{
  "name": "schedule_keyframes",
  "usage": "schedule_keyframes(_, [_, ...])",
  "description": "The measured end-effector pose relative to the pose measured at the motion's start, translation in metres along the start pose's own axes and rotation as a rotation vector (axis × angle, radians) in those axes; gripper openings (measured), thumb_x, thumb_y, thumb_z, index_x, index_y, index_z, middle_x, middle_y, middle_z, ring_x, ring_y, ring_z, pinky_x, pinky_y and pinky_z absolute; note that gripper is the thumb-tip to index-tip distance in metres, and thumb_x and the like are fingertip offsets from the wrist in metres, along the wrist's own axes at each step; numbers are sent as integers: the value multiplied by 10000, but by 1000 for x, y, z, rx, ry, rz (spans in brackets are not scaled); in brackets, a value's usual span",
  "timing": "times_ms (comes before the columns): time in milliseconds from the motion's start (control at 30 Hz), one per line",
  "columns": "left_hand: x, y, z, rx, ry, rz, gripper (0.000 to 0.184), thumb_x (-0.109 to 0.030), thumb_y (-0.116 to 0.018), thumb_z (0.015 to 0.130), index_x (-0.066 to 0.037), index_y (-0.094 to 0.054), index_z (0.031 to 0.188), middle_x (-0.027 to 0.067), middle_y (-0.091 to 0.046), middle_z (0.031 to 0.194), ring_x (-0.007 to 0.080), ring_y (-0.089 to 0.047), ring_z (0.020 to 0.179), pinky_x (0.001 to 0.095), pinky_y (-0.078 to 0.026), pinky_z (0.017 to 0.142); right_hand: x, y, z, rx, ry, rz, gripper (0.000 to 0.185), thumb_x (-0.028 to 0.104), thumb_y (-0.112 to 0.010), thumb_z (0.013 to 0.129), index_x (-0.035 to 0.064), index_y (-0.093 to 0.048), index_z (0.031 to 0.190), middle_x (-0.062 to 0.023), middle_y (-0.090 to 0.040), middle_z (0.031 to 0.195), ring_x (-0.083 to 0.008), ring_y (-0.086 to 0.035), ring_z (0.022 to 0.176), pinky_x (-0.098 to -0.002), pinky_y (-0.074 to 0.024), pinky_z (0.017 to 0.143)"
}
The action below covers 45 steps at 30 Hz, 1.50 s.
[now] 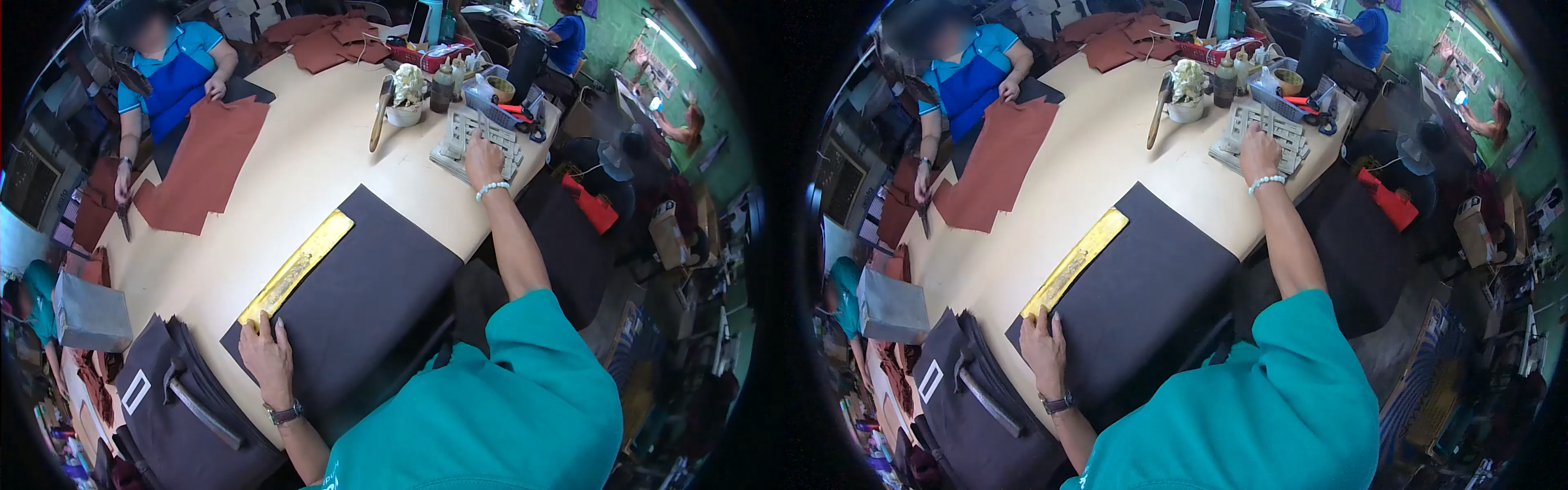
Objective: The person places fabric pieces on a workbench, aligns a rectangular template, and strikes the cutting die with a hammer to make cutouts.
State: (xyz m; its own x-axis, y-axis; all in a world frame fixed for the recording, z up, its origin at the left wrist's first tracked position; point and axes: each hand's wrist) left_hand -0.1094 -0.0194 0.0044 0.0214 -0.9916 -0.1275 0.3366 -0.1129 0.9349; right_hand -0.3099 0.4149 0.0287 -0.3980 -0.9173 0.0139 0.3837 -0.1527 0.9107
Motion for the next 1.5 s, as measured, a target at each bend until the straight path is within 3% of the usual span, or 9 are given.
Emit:
schedule_keyframes(100, [-1,2,-1,44,27,-13,366,-285,-553,873,-22,-591,1125,187,-532,1024,303,-516,986,398,-409,817,-7,-2,-9,-55,108,-17,154,124,-465,869,25,-583,862,-148,-664,733,-288,-672,732,-400,-548,614])
schedule_keyframes(267, [-1,1,-2,31,28,-10,353,-267,-557,871,-23,-591,1125,184,-531,1021,304,-515,983,400,-406,824,-28,-18,-19,1,79,-45,182,93,-492,836,5,-606,947,-153,-586,957,-332,-648,774,-412,-542,639])
schedule_keyframes(367, [-3,3,0,22,33,-21,340,-259,-558,871,-22,-593,1112,187,-532,1019,310,-514,979,400,-404,832,-31,-15,-26,-315,77,8,194,95,-493,832,31,-582,993,-128,-545,976,-328,-625,826,-421,-532,658])
schedule_keyframes(533, [0,6,7,-11,4,-31,259,-210,-574,858,-22,-623,1029,156,-529,891,303,-532,852,392,-430,766,-34,15,-9,-462,343,396,318,-10,-444,832,21,-516,1140,-162,-535,991,-341,-551,975,-408,-485,770])
schedule_keyframes(600, [6,7,11,-35,-43,-62,229,-225,-584,850,-31,-632,961,144,-521,841,296,-523,823,393,-419,760,1,42,-18,-286,201,1116,361,-28,-488,860,15,-428,1214,-175,-560,1148,-222,-642,889,-303,-524,683])
schedule_keyframes(700, [20,7,24,-9,17,-276,193,-172,-574,849,6,-642,816,168,-563,865,319,-554,830,387,-445,742,40,77,-46,255,148,1637,375,49,-578,870,-9,-440,1214,-106,-648,912,-137,-654,712,-184,-513,580])
schedule_keyframes(900, [45,8,36,138,182,-528,212,-143,-545,875,17,-620,993,143,-610,929,241,-599,822,338,-471,733,109,73,-113,845,128,1633,316,73,-620,846,-14,-540,1139,-74,-659,887,-87,-624,709,-172,-498,563])
schedule_keyframes(1067, [50,4,29,159,178,-622,366,-122,-599,827,-14,-548,1173,148,-594,995,218,-588,924,343,-483,821,143,61,-149,883,147,1485,406,27,-599,840,-48,-454,1211,-90,-662,843,-86,-622,730,-167,-486,569])
schedule_keyframes(1500, [34,10,24,167,107,-456,684,-183,-720,670,25,-441,1260,165,-502,1064,289,-501,982,375,-448,865,156,49,-163,893,94,1359,413,25,-600,842,-43,-443,1218,-70,-656,825,-76,-623,757,-144,-453,529])
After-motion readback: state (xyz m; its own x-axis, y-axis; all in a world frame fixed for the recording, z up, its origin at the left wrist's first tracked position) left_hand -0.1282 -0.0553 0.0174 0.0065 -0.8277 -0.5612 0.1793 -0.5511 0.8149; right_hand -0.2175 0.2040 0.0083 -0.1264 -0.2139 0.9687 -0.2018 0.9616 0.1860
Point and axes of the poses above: each hand's wrist, its own z-axis towards the middle knuckle, its own y-axis out of the back of the hand, x = y × z
